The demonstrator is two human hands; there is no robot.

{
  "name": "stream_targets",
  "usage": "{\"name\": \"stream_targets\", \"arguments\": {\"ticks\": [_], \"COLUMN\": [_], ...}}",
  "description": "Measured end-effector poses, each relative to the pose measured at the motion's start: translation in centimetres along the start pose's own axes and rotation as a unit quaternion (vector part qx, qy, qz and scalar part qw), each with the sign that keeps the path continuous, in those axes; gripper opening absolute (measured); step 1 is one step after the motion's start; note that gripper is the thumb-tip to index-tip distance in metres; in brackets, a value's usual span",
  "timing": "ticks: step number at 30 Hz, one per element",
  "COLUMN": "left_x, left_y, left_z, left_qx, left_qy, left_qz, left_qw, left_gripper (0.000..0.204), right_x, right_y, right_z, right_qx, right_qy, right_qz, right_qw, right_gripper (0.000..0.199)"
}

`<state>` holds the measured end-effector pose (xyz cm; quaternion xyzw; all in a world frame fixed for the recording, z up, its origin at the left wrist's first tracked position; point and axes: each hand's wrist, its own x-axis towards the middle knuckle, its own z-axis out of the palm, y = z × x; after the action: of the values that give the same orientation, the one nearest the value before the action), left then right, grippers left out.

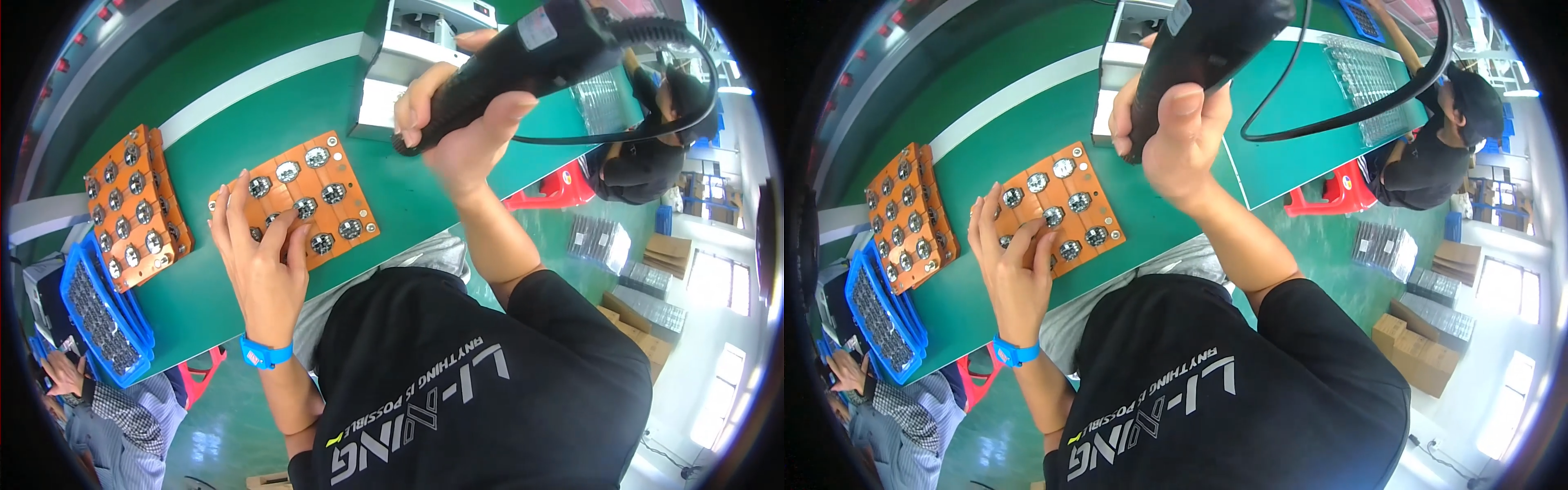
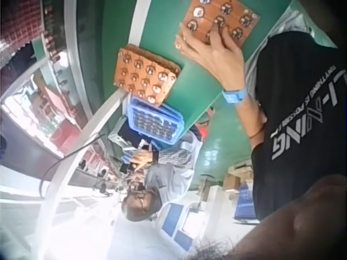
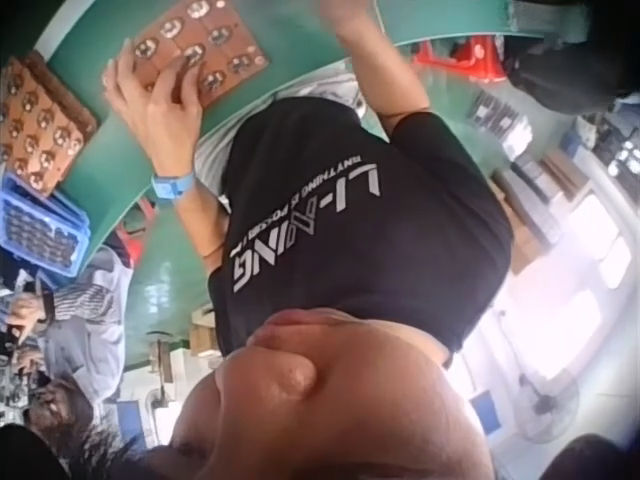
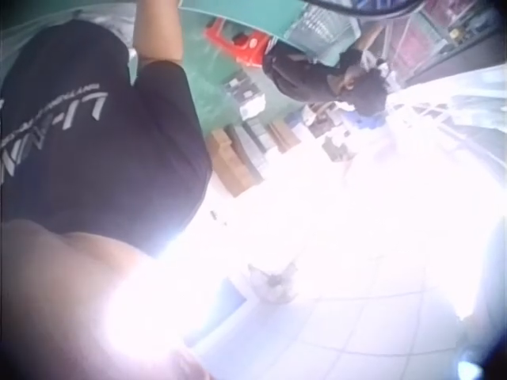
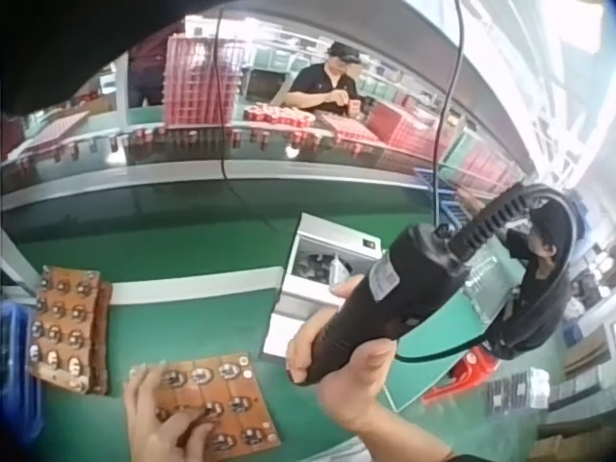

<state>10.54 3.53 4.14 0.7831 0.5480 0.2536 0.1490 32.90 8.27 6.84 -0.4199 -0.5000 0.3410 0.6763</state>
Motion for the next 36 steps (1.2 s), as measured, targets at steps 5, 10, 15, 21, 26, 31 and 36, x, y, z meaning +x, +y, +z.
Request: {"name": "stream_targets", "arguments": {"ticks": [5, 10, 15, 21, 26, 31, 36], "left_x": [-0.3, -0.4, -0.8, -0.9, -1.1, -1.2, -1.3], "left_y": [-0.8, -1.1, -1.7, -2.3, -2.3, -2.4, -2.4], "left_z": [0.2, 0.4, 0.5, 0.2, 0.0, -0.2, -0.2], "left_qx": [-0.006, 0.012, 0.027, 0.004, 0.002, 0.008, 0.005], "left_qy": [0.01, 0.01, 0.01, 0.013, 0.009, 0.007, 0.01], "left_qz": [0.002, -0.002, 0.002, 0.001, -0.002, -0.003, -0.003], "left_qw": [1.0, 1.0, 1.0, 1.0, 1.0, 1.0, 1.0], "left_gripper": [0.012, 0.011, 0.012, 0.012, 0.013, 0.014, 0.013], "right_x": [-2.5, -4.4, -5.3, -5.8, -6.2, -6.3, -6.4], "right_y": [1.1, 3.4, 4.3, 4.9, 5.3, 5.9, 5.7], "right_z": [4.4, 7.5, 8.0, 8.7, 8.6, 8.6, 8.9], "right_qx": [0.113, 0.156, 0.148, 0.156, 0.157, 0.124, 0.141], "right_qy": [-0.017, -0.073, -0.091, -0.092, -0.136, -0.169, -0.157], "right_qz": [0.014, 0.002, -0.005, -0.003, -0.037, -0.087, -0.062], "right_qw": [0.993, 0.985, 0.985, 0.984, 0.977, 0.974, 0.976], "right_gripper": [0.086, 0.085, 0.085, 0.085, 0.083, 0.082, 0.084]}}
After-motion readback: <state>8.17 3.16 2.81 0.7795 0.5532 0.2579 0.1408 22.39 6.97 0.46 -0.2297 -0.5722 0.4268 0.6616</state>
